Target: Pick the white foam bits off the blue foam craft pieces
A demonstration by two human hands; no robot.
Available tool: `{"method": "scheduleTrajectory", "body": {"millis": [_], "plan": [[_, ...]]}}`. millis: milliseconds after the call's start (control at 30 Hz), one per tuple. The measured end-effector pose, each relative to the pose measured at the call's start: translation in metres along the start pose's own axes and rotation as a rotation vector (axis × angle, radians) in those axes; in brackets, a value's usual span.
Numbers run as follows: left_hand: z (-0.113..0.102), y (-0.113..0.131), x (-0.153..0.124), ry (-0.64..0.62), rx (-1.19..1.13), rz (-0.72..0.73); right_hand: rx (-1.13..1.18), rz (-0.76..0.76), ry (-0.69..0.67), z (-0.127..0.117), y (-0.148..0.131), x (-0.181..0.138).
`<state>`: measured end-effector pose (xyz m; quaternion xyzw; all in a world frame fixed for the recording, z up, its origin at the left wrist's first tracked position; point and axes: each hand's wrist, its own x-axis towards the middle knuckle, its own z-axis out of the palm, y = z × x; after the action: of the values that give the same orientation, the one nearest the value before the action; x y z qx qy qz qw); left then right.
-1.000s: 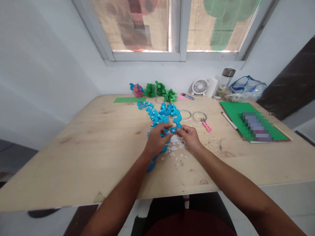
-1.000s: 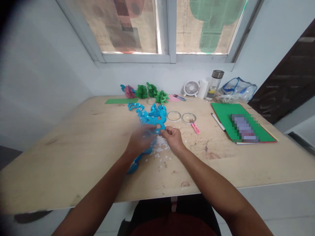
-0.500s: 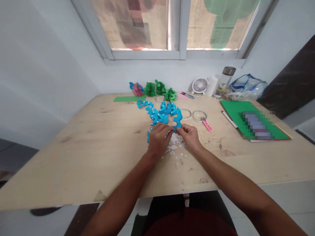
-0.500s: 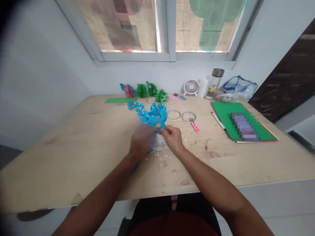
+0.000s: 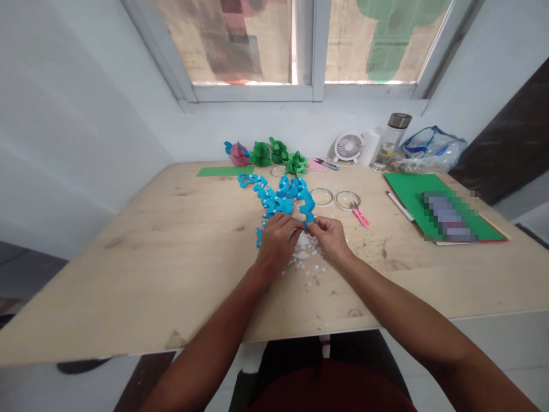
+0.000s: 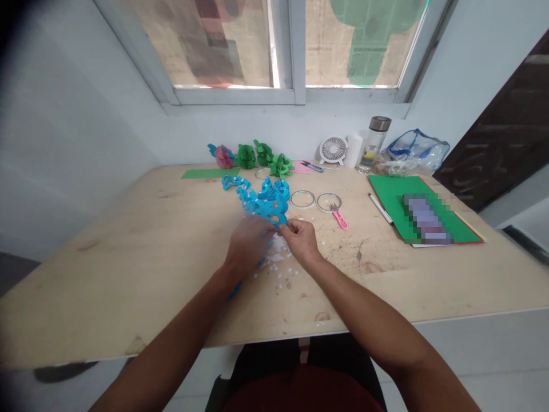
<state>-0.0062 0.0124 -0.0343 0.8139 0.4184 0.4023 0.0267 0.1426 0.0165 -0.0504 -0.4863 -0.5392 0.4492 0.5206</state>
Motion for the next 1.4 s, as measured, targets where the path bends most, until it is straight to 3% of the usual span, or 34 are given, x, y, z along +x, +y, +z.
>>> {"method": "scheduleTrajectory", "body": {"millis": [200, 400, 600, 1100, 1400], "plan": [[0.003, -0.003, -0.001, -0.04, 0.048, 0.025, 0.012, -0.011, 0.014, -0.001, -0.003, 0.001], [-0.001, 0.001, -0.002, 0.035, 0.004, -0.058, -0.027, -0.032, 0.037, -0.002, -0.003, 0.001], [-0.004, 0.003, 0.0, 0.07, -0.01, -0.047, -0.061, -0.055, 0.033, -0.001, -0.002, 0.001], [-0.001, -0.001, 0.0, -0.045, 0.048, -0.071, -0.045, -0.039, 0.016, 0.001, -0.004, 0.0], [-0.01, 0.0, 0.001, -0.18, -0.108, -0.092, 0.02, -0.006, 0.062, -0.004, 0.002, 0.005]]}}
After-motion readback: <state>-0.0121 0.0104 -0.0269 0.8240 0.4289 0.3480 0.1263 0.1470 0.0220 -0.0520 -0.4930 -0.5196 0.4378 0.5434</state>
